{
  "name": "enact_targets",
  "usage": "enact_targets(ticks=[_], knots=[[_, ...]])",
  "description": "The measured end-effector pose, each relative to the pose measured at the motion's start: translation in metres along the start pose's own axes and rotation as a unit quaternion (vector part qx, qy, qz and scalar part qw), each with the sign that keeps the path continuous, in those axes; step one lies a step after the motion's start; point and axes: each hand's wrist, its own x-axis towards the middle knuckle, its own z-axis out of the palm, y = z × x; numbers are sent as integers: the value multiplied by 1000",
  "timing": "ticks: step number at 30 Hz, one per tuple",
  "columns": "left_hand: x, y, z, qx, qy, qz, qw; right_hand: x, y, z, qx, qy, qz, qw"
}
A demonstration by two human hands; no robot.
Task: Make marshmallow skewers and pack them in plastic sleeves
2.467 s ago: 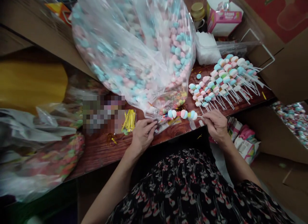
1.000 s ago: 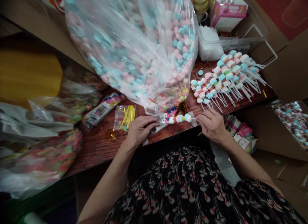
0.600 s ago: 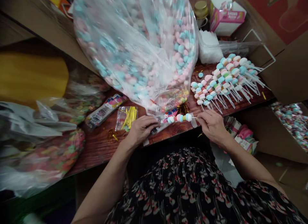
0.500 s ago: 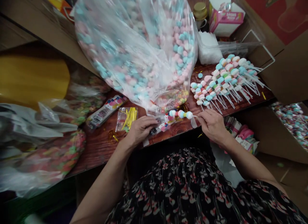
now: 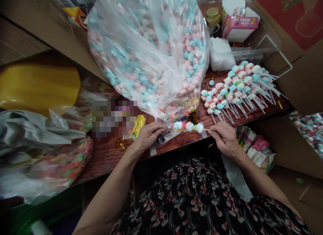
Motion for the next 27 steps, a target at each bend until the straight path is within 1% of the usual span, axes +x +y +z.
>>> enact_targets(ticks=[2,5,10,13,15,17,19,21,24,27], knots=[[1,0,0,0,-5,-5,1000,0,2,5,-27,2,-31,999],[0,0,0,-10,0,-7,1000,-1,7,10,-84,5,-97,992],[-2,0,1,-18,9,-5,1000,-9,18,10,-176,-21,-200,964],[-3,-1,2,-12,3,0,1000,-12,21,8,-201,-33,-239,949],[-3,-2,3,-6,0,8,1000,-11,20,8,-209,-39,-229,950],[-4,-3,6,-2,-2,23,1000,-7,16,12,-206,-49,-199,957],[-5,-2,9,-4,1,42,999,-1,11,18,-194,-63,-175,963],[-8,0,10,-10,11,59,998,6,7,23,-169,-71,-168,969],[-11,4,9,-3,20,61,998,14,4,26,-109,-58,-159,979],[-9,9,5,38,-4,79,996,17,4,27,-57,-33,-152,986]])
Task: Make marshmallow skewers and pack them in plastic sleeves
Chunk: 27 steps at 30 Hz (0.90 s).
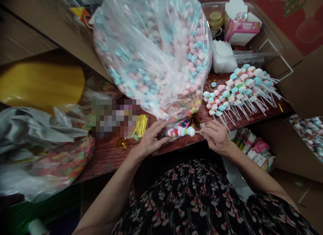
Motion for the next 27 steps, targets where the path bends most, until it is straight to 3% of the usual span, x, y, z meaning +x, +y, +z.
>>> enact_targets(ticks=[3,8,12,15,21,24,27], knots=[[8,5,-4,49,-13,43,998,-2,1,1,-7,12,-19,1000],[22,21,-12,73,-4,46,996,-4,-2,-3,-81,36,-66,994],[24,32,-9,-11,-49,-16,999,-1,-8,-17,-102,62,-128,985],[22,35,-5,-13,-66,-78,995,2,-11,-29,-113,32,-156,981],[21,48,-2,5,-119,-71,990,17,-10,-42,-166,10,-198,966],[24,54,0,7,-159,-58,986,26,-10,-40,-186,-19,-176,967],[25,52,2,57,-149,-60,985,32,-12,-35,-189,-91,-109,972]])
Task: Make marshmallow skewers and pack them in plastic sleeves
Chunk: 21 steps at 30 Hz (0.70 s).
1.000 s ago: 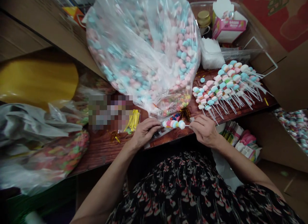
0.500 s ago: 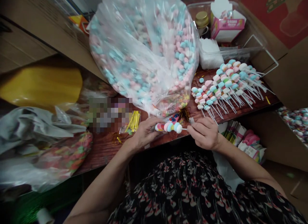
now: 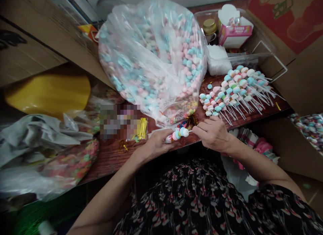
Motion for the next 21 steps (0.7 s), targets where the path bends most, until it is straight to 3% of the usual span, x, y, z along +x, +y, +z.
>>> enact_targets(ticks=[4,7,12,16,21], knots=[[-3,-7,1,40,16,-5,999,5,1,0,14,-43,20,999],[-6,-6,-4,-44,5,-4,999,7,4,-3,6,-38,12,999],[-5,7,-12,-219,-81,-45,971,10,6,-9,6,28,-65,997],[1,8,-9,-279,-139,-37,949,14,1,-10,21,54,-132,990],[6,3,-1,-236,-116,-12,965,22,-8,-2,24,-27,-122,992]])
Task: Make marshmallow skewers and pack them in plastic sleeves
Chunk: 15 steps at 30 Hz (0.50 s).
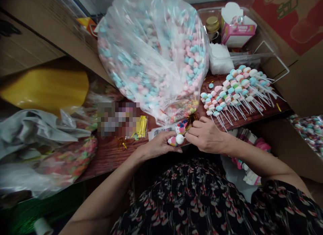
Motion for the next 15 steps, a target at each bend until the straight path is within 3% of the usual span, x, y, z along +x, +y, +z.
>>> enact_targets(ticks=[5,9,12,15], knots=[[3,2,3,35,24,-4,999,8,3,11,3,-47,48,998],[6,5,4,-19,33,-4,999,14,-1,15,9,-83,35,996],[5,2,4,-52,81,-32,995,14,-7,15,-5,-90,73,993],[2,-5,4,3,137,-54,989,11,-12,15,-6,-100,117,988]])
